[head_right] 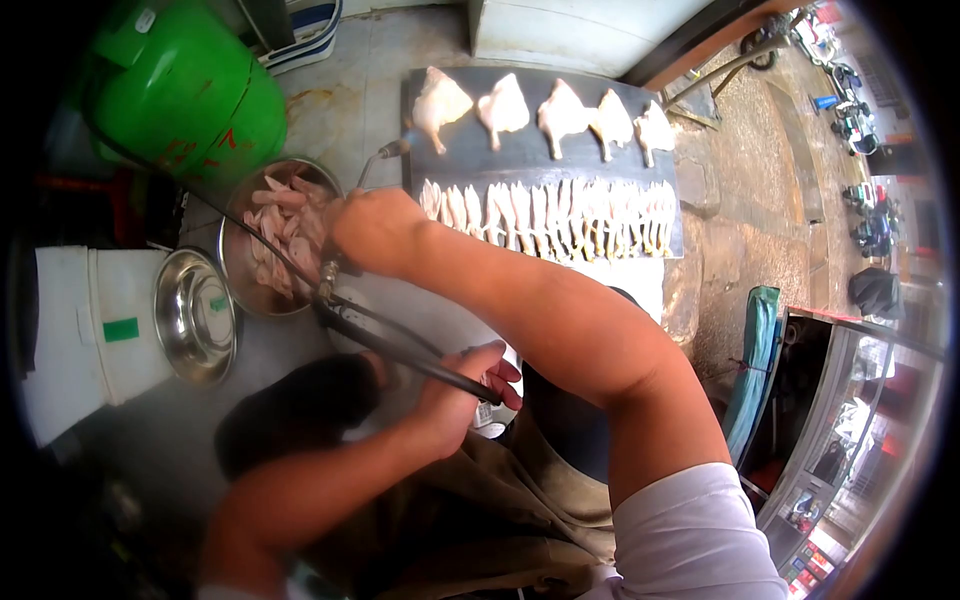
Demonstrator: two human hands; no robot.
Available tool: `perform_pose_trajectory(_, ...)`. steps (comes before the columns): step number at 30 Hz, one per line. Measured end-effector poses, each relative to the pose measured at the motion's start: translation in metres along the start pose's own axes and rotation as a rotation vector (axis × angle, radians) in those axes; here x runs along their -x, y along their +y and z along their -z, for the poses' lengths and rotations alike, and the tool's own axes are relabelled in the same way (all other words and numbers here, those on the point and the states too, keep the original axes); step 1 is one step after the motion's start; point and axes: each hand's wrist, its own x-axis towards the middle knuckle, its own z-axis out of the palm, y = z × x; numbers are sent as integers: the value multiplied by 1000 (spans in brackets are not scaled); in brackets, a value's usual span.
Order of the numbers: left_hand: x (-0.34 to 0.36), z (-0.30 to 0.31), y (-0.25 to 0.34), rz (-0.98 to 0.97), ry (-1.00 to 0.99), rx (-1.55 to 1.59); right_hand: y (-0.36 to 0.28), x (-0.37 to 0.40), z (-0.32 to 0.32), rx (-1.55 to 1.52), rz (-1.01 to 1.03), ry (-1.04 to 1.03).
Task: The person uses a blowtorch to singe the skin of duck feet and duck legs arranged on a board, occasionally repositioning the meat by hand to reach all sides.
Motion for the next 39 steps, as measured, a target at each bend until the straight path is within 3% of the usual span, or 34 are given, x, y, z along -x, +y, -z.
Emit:
perform_pose_trajectory(29,-3,-9,-3,45,-27,-53,12,13,10,-6,-93,21)
perform_pose_trajectory(35,-4,-14,-9,37,-50,-124,17,26,17,-70,-170,109)
perform_pose_trajectory(39,2,-24,-9,91,-55,-198,49,47,-14,-295,-141,436)
